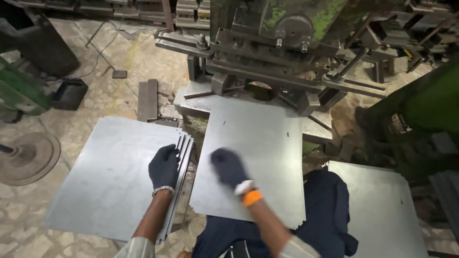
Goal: The person feeds metal sheets into a stamping machine to punch holes and then stacks the finished sheets.
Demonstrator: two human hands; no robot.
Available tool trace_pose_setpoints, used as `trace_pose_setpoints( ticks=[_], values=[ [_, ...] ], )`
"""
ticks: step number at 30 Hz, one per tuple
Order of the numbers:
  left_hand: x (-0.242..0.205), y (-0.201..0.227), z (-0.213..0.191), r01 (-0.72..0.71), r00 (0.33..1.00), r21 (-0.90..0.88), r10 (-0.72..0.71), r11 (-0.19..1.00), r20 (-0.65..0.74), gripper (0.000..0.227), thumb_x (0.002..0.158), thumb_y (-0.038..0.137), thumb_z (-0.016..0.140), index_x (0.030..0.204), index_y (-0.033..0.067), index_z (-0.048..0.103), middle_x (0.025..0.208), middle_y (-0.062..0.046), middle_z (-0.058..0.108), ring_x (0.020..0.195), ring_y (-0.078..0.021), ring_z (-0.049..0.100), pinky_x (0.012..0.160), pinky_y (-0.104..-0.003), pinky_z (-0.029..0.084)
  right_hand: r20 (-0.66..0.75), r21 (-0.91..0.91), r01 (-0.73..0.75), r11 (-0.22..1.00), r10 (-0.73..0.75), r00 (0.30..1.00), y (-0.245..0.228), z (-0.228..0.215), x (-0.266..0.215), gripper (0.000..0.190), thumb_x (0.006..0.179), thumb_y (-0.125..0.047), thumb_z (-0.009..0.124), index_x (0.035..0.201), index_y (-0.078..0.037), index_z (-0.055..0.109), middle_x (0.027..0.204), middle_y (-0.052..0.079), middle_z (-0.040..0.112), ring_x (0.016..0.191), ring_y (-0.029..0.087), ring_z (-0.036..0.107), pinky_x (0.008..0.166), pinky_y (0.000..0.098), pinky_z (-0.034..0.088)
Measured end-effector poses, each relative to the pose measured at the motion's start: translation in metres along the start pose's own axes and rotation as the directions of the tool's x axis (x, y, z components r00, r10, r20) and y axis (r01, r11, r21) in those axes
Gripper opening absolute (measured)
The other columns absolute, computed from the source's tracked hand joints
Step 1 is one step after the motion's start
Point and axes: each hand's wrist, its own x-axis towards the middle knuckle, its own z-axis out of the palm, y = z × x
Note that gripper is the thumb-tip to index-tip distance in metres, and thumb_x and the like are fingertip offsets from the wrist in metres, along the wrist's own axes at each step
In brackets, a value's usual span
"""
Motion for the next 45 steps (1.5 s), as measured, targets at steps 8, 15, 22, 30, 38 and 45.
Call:
trace_pose_setpoints(
  ticks=[8,15,22,30,38,45],
  values=[
    [0.047,-0.051,-0.072,-0.019,0.999,-0.109,0.013,0.994,-0.053,0.029,0.094,0.003,0.058,0.119,0.0052,0.074,0.100,-0.008,0.079,0.078,-0.0157,0.075,0.067,-0.030,0.058,0.066,0.100,0.040,0.994,-0.047,0.997,-0.048,0.151,-0.020,0.021,0.084,-0.023,0.073,0.097,-0.007,0.074,0.088,0.012,0.073,0.083,0.033,0.072,0.075,0.0426,0.057],
    [0.133,-0.056,-0.187,-0.305,0.745,0.653,0.600,0.694,-0.290,0.017,0.107,0.012,0.066,0.121,0.0083,0.075,0.113,-0.013,0.075,0.103,-0.0332,0.071,0.090,-0.043,0.054,-0.290,-0.249,-0.089,0.964,0.014,0.957,0.005,0.220,-0.060,0.059,0.074,-0.026,0.085,0.125,-0.006,0.062,0.118,0.021,0.068,0.109,0.039,0.065,0.093,0.0457,0.052],
    [0.077,-0.129,-0.177,-0.151,0.758,0.935,0.645,0.322,-0.100,0.074,0.100,0.043,0.060,0.156,-0.0036,0.048,0.156,-0.024,0.052,0.144,-0.0425,0.047,0.121,-0.060,0.026,-0.244,-0.125,-0.375,0.919,0.338,0.909,0.022,0.227,-0.061,0.089,0.076,-0.031,0.082,0.149,-0.005,0.038,0.131,0.023,0.063,0.120,0.038,0.062,0.103,0.0427,0.050],
    [-0.027,-0.108,-0.119,-0.195,0.950,0.921,0.298,0.338,0.092,0.078,0.091,0.057,0.054,0.148,0.0051,0.049,0.155,-0.024,0.043,0.144,-0.0484,0.034,0.118,-0.070,0.011,-0.243,0.146,-0.358,0.922,0.384,0.891,0.075,0.249,-0.054,0.072,0.071,-0.025,0.084,0.129,0.004,0.053,0.119,0.025,0.071,0.112,0.039,0.068,0.095,0.0419,0.055],
    [0.001,-0.123,-0.139,-0.246,0.953,0.852,0.274,0.462,0.126,0.062,0.096,0.043,0.051,0.148,0.0099,0.051,0.155,-0.019,0.047,0.144,-0.0427,0.039,0.116,-0.066,0.022,-0.331,0.160,-0.167,0.973,0.212,0.919,0.004,0.219,-0.046,0.062,0.074,-0.020,0.085,0.124,0.005,0.059,0.116,0.026,0.071,0.109,0.041,0.067,0.092,0.0426,0.053],
    [0.014,-0.032,-0.175,-0.016,0.998,0.481,-0.018,0.877,0.067,0.060,0.096,0.043,0.056,0.149,0.0157,0.051,0.148,-0.013,0.057,0.136,-0.0329,0.054,0.110,-0.042,0.042,-0.213,-0.240,0.433,0.869,-0.482,0.850,-0.051,0.121,0.025,0.033,0.089,-0.016,0.079,0.116,0.002,0.074,0.109,0.023,0.075,0.104,0.038,0.066,0.091,0.0474,0.048]
  ],
)
